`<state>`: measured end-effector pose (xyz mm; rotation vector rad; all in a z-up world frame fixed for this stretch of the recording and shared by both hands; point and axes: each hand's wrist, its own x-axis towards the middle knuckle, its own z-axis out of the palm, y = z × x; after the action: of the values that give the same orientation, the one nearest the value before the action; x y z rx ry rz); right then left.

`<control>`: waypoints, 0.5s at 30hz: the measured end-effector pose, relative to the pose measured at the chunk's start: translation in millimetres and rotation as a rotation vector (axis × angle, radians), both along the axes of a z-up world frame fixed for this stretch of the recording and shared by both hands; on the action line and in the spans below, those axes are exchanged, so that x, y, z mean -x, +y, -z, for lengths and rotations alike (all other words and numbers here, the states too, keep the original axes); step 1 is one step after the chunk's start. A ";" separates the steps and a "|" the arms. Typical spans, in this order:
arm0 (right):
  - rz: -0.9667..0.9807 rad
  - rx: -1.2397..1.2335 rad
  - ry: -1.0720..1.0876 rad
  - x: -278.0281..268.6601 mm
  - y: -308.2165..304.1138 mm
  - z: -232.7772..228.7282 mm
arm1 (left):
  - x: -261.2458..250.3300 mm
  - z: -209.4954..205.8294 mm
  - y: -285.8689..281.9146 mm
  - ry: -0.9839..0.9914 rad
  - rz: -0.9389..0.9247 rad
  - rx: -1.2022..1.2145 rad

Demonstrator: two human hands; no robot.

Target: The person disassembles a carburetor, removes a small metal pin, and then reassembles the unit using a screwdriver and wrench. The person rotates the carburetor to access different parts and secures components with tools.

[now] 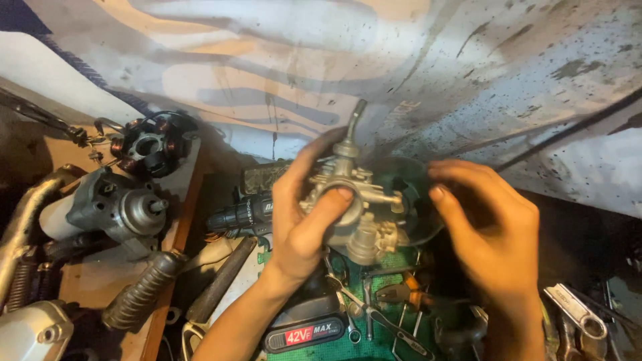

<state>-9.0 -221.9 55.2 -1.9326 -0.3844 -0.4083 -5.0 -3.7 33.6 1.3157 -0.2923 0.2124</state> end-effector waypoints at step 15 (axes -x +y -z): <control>-0.084 1.324 0.488 -62.2 -40.0 128.1 | -5.6 -3.0 6.9 0.048 -0.090 0.020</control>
<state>53.2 -261.9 -73.0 -3.1501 -0.4477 0.5507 0.7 3.2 36.6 1.3139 -0.1902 0.2583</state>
